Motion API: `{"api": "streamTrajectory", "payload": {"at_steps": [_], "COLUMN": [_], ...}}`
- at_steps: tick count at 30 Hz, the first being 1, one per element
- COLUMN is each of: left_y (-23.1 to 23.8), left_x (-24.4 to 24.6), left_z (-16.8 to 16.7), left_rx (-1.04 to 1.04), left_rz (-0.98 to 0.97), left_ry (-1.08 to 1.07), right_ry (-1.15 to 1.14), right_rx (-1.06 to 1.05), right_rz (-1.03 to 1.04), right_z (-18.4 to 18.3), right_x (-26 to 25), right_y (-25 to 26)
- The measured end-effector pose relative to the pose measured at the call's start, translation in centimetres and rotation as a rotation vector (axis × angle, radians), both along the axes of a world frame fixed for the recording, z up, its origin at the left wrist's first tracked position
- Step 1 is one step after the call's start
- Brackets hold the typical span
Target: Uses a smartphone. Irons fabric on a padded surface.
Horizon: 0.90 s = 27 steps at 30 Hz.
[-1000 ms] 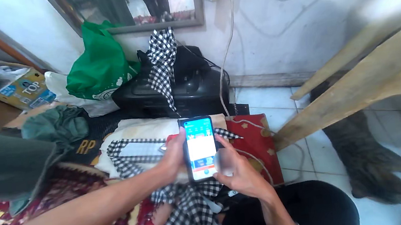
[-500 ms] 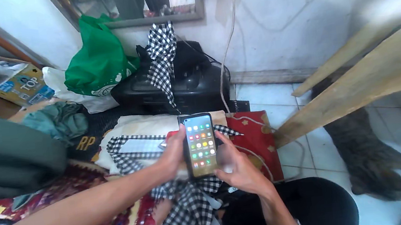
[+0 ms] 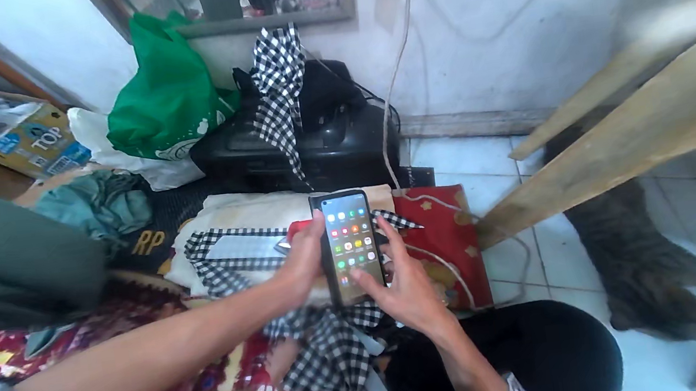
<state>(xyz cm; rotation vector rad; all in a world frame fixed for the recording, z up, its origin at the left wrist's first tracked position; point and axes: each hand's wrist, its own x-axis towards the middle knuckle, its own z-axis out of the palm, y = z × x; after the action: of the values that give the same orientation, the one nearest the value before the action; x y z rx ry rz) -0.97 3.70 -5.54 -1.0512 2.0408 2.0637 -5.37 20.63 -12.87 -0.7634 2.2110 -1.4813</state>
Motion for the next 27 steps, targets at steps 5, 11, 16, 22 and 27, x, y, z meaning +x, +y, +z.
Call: {"api": "streamTrajectory", "payload": {"at_steps": [5,11,16,22,27], "left_y": [0.57,0.99,0.8,0.4,0.23], "left_x": [-0.03,-0.06,-0.09,-0.09,-0.11], "left_z": [0.14,0.17,0.01,-0.04,0.11], "left_rx": [0.006,0.009,0.0,-0.021,-0.023], "left_rz": [-0.009,-0.022,-0.012,-0.011,0.016], "left_ry": [-0.017,-0.022,-0.027,-0.016,-0.021], "right_ry": [0.037,0.112,0.027,-0.05,-0.106], "right_rx": [0.049,0.128,0.071,-0.031,-0.089], "right_rz": [-0.129,-0.201,-0.169,-0.135,-0.121], "right_z": [0.33,0.4,0.21,0.16,0.65], "right_x": [0.63,1.04,0.55,0.09,0.07], "right_y": [-0.5,-0.72,-0.48,-0.14,-0.03]}}
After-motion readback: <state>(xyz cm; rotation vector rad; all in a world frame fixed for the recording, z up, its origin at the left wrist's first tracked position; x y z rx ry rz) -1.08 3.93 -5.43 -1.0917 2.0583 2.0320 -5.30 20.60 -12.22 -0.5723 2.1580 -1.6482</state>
